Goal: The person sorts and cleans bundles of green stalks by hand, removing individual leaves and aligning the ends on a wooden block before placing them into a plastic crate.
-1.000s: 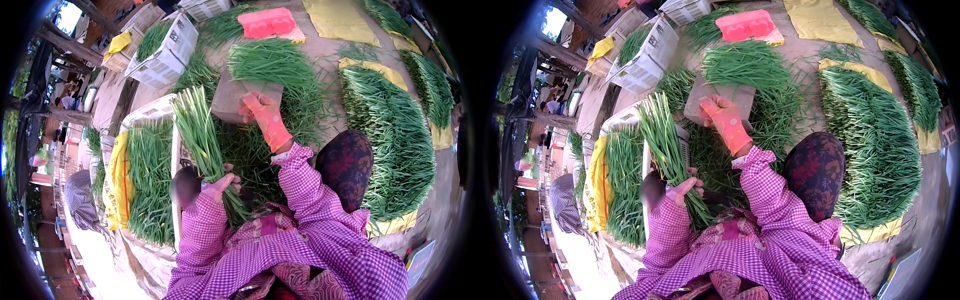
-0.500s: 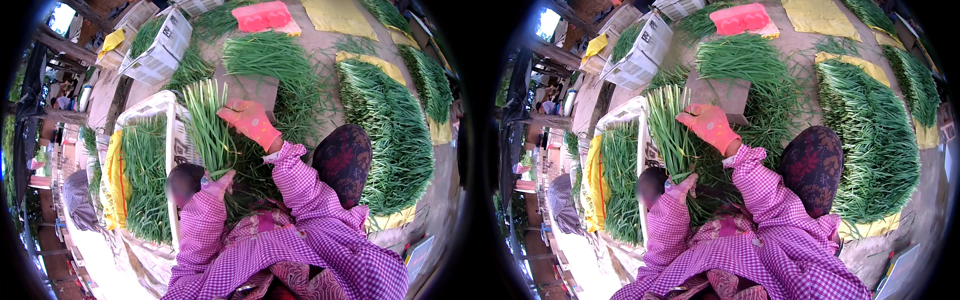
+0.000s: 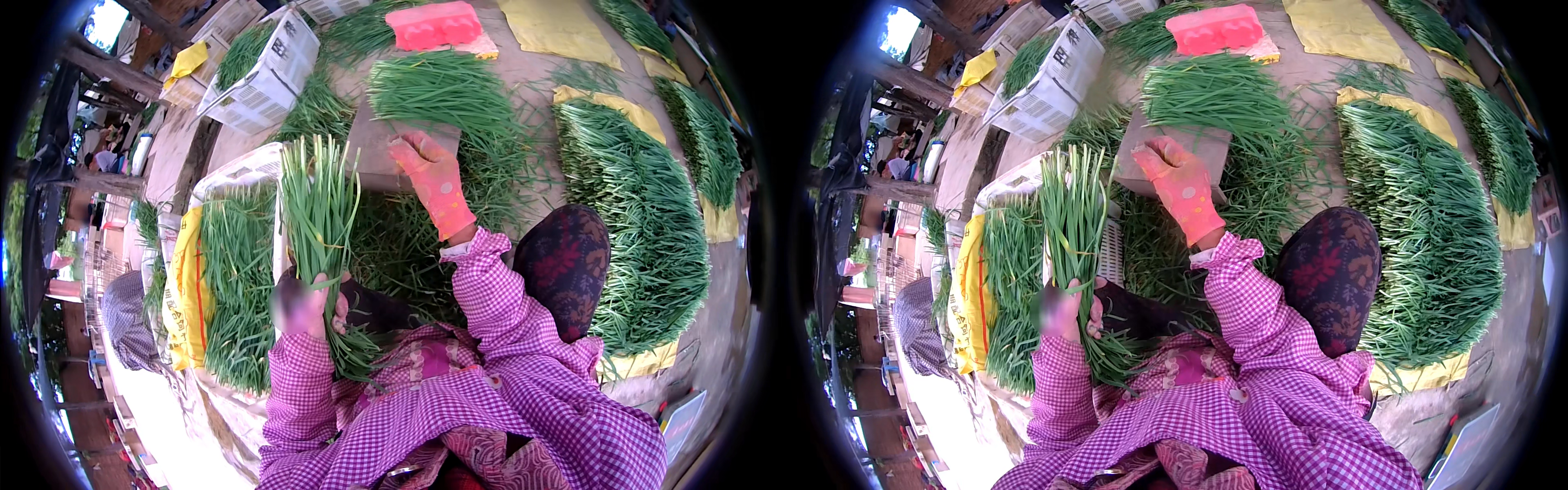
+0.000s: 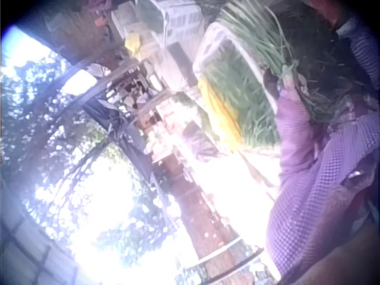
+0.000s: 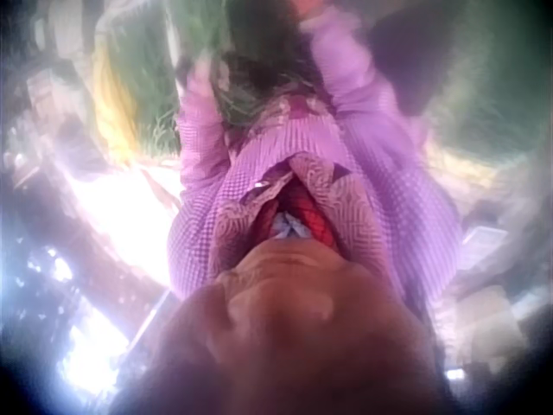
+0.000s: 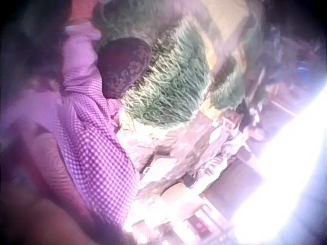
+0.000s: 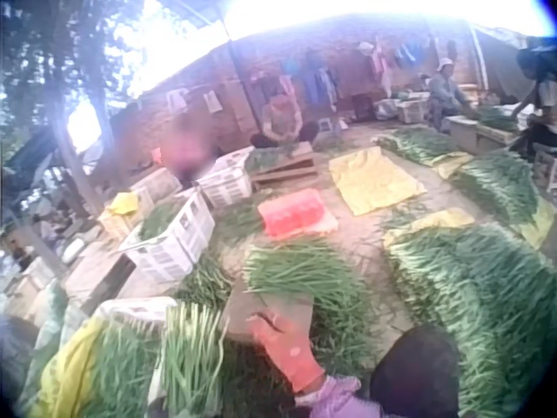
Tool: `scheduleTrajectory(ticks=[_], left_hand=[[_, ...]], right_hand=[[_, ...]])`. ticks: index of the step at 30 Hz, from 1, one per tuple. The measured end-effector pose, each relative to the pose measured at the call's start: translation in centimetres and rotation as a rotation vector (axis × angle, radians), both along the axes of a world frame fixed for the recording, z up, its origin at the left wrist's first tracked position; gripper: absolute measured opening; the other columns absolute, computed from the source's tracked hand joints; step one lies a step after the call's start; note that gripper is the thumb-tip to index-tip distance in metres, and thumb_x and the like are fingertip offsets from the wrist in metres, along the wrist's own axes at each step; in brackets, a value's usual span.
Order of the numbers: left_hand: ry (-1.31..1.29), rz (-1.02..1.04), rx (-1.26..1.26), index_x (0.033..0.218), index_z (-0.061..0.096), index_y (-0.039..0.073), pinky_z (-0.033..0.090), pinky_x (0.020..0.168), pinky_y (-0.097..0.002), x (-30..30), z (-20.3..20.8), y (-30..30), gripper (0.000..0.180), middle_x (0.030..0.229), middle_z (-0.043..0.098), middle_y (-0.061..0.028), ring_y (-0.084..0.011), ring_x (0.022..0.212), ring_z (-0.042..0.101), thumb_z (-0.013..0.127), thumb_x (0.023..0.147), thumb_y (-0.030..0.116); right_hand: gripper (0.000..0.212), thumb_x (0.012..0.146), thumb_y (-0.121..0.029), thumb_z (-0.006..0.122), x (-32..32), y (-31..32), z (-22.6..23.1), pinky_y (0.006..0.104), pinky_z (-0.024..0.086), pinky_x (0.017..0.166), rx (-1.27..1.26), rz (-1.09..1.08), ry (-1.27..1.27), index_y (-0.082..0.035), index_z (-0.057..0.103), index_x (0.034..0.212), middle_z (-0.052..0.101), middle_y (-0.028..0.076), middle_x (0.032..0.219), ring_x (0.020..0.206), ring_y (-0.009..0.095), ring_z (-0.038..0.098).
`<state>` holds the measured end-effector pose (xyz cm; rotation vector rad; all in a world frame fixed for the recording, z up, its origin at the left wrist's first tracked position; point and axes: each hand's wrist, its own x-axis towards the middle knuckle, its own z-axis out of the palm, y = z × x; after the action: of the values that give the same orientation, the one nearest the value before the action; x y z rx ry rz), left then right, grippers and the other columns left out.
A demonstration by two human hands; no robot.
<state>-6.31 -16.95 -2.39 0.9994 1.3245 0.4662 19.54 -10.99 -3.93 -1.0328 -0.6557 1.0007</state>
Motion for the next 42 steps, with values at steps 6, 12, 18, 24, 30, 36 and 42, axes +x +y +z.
scheduleTrajectory(ticks=[6, 12, 18, 24, 30, 36, 42], left_hand=[[0.287, 0.063, 0.183, 0.092, 0.056, 0.002, 0.035, 0.038, -0.0253, -1.5, 2.5, -2.1, 0.059, 0.049, 0.05, -0.0062, -0.0135, 0.039, 0.042, 0.036, 0.089, 0.057], [0.506, 0.016, 0.309, 0.069, 0.05, 0.006, 0.034, 0.041, -0.0248, -2.5, 3.3, -3.5, 0.054, 0.048, 0.05, -0.0061, -0.013, 0.041, 0.044, 0.036, 0.089, 0.054], [0.338, 0.239, 0.301, 0.092, 0.057, 0.003, 0.036, 0.041, -0.0238, -3.7, 2.6, -3.2, 0.026, 0.058, 0.054, -0.0022, -0.0102, 0.045, 0.049, 0.068, 0.077, 0.022], [0.518, 0.162, 0.441, 0.093, 0.057, 0.005, 0.039, 0.039, -0.0249, -6.2, 1.4, -1.9, 0.025, 0.061, 0.056, -0.0027, -0.0113, 0.043, 0.048, 0.069, 0.075, 0.019], [0.3, 0.289, 0.307, 0.098, 0.055, 0.006, 0.038, 0.036, -0.0249, -7.0, 1.2, -2.7, 0.031, 0.064, 0.056, -0.0029, -0.0115, 0.042, 0.046, 0.072, 0.075, 0.018], [0.234, 0.322, 0.235, 0.1, 0.054, 0.006, 0.038, 0.036, -0.0241, -5.7, 1.9, -3.4, 0.033, 0.062, 0.055, -0.0028, -0.0108, 0.041, 0.046, 0.072, 0.075, 0.019], [0.322, 0.289, 0.222, 0.119, 0.042, 0.008, 0.04, 0.038, -0.0241, -6.7, 1.2, -3.7, 0.055, 0.083, 0.061, -0.0081, -0.0126, 0.046, 0.049, 0.072, 0.075, 0.022]], right_hand=[[0.024, 0.075, -0.018, 0.065, -2.4, -0.8, 1.5, 0.0335, 0.046, 0.079, 0.273, -0.1, -0.584, -0.011, 0.064, 0.098, 0.064, 0.007, 0.093, 0.091, 0.024, 0.057], [0.028, 0.071, -0.029, 0.067, -3.7, -0.9, 2.2, 0.0421, 0.038, 0.09, 0.42, -0.313, -1.206, -0.013, 0.062, 0.092, 0.058, 0.003, 0.108, 0.106, 0.026, 0.049], [0.028, 0.072, -0.033, 0.067, -3.5, -0.8, 0.8, 0.0398, 0.036, 0.09, 0.343, -0.049, -1.22, -0.01, 0.064, 0.088, 0.06, 0.004, 0.1, 0.101, 0.024, 0.051], [0.02, 0.081, -0.022, 0.063, 1.2, -0.4, 1.1, 0.0238, 0.041, 0.074, 0.129, 0.0, -0.046, -0.004, 0.066, 0.089, 0.062, 0.003, 0.081, 0.079, 0.013, 0.056], [0.022, 0.078, -0.024, 0.064, -1.3, 0.3, -0.3, 0.0287, 0.043, 0.078, 0.253, 0.021, -0.645, -0.007, 0.067, 0.091, 0.064, 0.005, 0.09, 0.086, 0.02, 0.058], [0.028, 0.07, -0.029, 0.068, -6.3, -0.4, -1.2, 0.0369, 0.04, 0.09, 0.308, 0.071, -0.948, -0.01, 0.068, 0.092, 0.059, 0.004, 0.11, 0.107, 0.027, 0.049], [0.024, 0.075, -0.014, 0.069, -4.0, 0.1, -1.3, 0.026, 0.042, 0.082, 0.104, 0.293, 0.274, -0.001, 0.066, 0.095, 0.064, 0.006, 0.092, 0.086, 0.015, 0.057]])
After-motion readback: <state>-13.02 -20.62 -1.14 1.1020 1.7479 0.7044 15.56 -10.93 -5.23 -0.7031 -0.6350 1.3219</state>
